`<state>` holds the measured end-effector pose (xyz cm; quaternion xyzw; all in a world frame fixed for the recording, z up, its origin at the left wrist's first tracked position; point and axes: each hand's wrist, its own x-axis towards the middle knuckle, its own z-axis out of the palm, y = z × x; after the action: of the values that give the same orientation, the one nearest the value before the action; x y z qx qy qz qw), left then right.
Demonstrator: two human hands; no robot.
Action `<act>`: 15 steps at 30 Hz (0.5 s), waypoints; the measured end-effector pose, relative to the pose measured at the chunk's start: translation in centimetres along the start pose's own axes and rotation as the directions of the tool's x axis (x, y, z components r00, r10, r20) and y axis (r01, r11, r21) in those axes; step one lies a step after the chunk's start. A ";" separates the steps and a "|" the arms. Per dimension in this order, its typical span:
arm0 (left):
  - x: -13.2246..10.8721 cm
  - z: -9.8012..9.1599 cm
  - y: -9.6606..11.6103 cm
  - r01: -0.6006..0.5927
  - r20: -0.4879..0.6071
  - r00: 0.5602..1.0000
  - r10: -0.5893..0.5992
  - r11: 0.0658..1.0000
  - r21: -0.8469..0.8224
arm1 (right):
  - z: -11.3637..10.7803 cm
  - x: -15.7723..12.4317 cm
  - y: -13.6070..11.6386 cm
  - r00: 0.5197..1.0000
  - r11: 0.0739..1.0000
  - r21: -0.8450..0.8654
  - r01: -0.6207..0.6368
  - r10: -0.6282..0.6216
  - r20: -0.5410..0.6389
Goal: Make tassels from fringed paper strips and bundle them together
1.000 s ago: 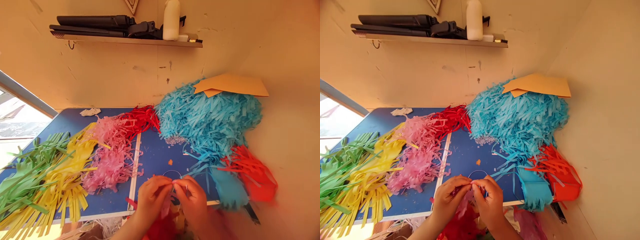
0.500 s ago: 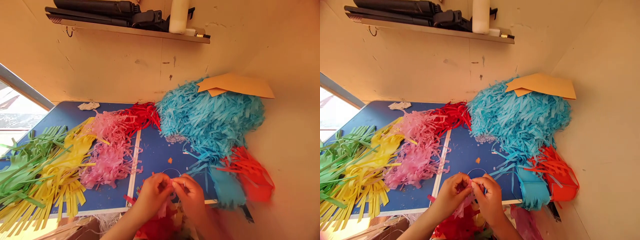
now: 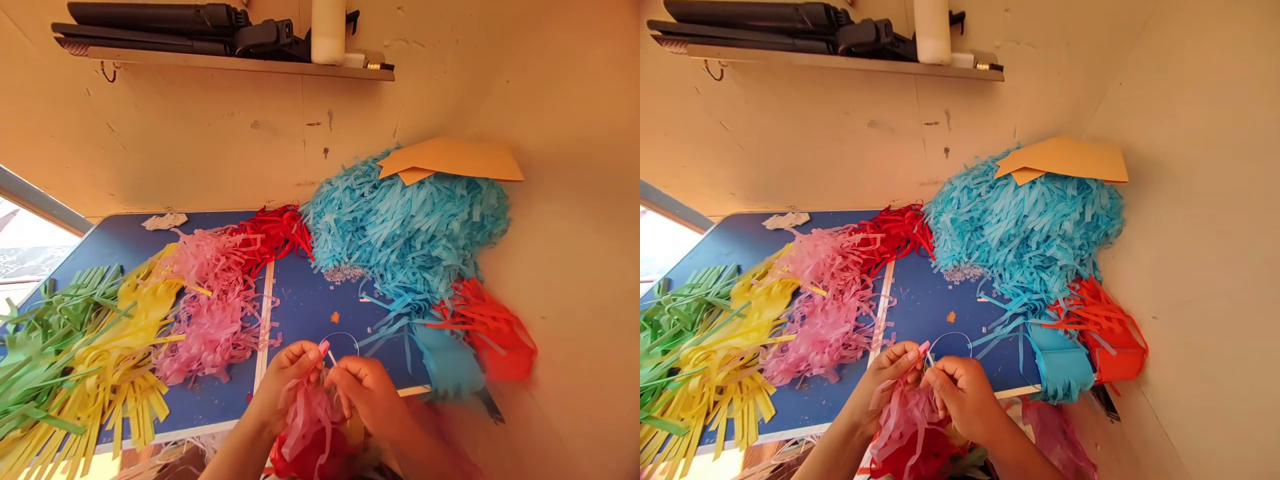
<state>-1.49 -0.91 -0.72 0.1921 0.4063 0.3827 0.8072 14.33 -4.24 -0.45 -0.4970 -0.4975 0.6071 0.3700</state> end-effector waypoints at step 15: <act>-1.2 0.1 -0.8 -0.250 0.042 0.954 0.296 0.715 0.653 | -0.5 0.2 0.7 1.000 0.995 -0.098 0.011 -0.010 0.008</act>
<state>-1.46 -2.28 -0.51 0.5054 0.5072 0.3384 0.6106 14.81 -4.09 -1.17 -0.5097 -0.5306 0.5818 0.3468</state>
